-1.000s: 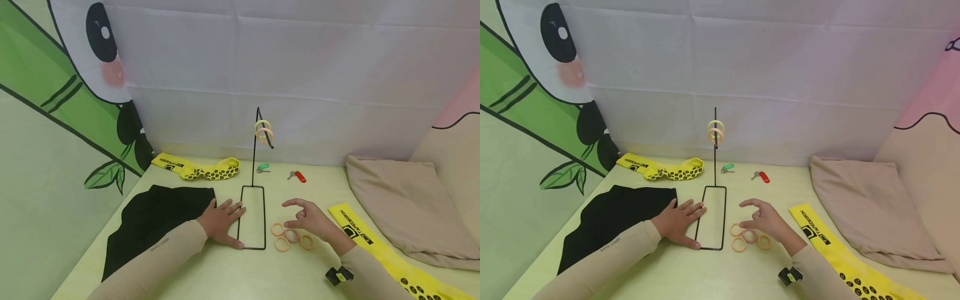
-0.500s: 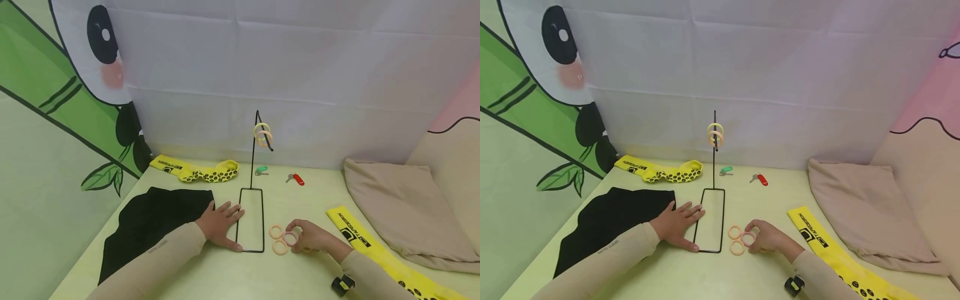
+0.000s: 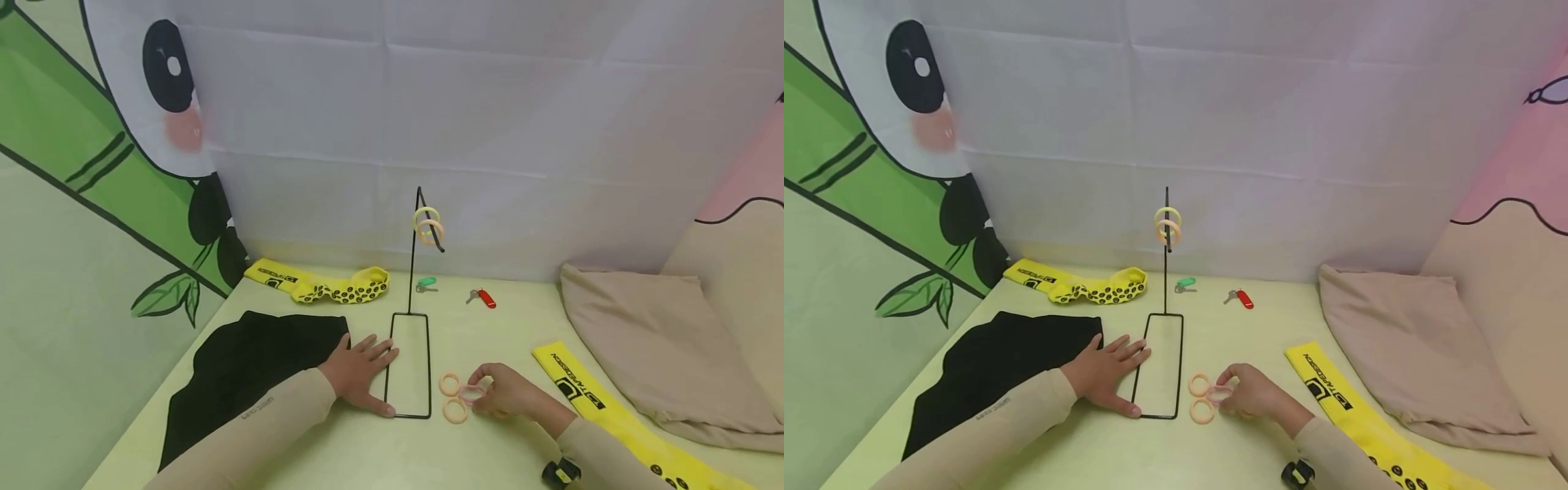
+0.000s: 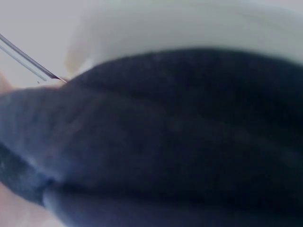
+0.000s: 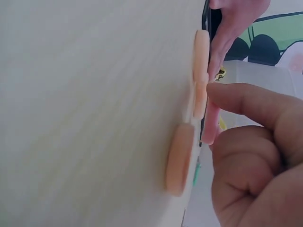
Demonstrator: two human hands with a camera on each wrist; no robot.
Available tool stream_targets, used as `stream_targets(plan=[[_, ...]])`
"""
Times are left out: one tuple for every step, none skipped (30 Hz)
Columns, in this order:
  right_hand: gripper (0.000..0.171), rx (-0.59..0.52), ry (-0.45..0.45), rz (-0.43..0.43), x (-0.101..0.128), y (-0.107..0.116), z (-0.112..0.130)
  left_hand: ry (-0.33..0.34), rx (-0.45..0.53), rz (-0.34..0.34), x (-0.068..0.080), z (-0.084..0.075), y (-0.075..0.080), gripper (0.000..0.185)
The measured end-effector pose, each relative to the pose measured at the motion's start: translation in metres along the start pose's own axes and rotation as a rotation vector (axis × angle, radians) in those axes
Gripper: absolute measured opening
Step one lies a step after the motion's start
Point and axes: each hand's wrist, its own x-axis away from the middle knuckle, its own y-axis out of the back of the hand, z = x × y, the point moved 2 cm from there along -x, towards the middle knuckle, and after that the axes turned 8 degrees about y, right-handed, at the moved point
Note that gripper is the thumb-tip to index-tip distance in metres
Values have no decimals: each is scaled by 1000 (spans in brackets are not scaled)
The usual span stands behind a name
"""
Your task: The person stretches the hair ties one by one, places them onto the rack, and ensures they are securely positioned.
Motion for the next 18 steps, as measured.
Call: stream_targets(plan=[[29,7,7,-7,0,0,1,-1,0,-1,0,0,0,106],[29,16,16,-16,1,-1,3,-2,0,-2,1,0,0,106],[28,29,30,-28,1,-1,5,-3,0,-2,1,0,0,106],[28,35,43,-36,2,-1,8,-3,3,-3,1,-1,0,106],[28,42,57,-45,2,-1,11,-3,3,-3,1,-1,0,105],[28,42,74,-52,3,-1,15,-2,2,-3,1,-1,0,105],[29,41,88,-58,4,-2,20,-1,4,-1,1,0,0,105],[30,38,109,-64,6,-2,25,0,6,0,1,0,0,105],[31,34,126,-68,7,-2,30,1,8,0,1,0,0,105],[32,27,140,-72,9,-2,35,1,7,-1,0,0,0,105],[32,19,148,-74,10,-2,40,1,5,-2,0,0,0,105],[32,12,159,-77,12,-2,45,0,4,-3,1,0,0,105],[33,12,166,-80,14,-2,50,0,4,-4,1,0,1,105],[33,13,172,-84,16,-2,55,-2,3,-5,1,0,1,105],[33,16,176,-89,18,-2,60,-3,2,-7,1,0,1,105],[33,18,182,-93,20,-2,65,-4,0,-9,1,0,1,105],[33,21,187,-98,22,-1,70,-4,0,-10,2,0,1,105],[33,26,199,-105,24,0,76,-4,-1,-11,2,0,1,105]])
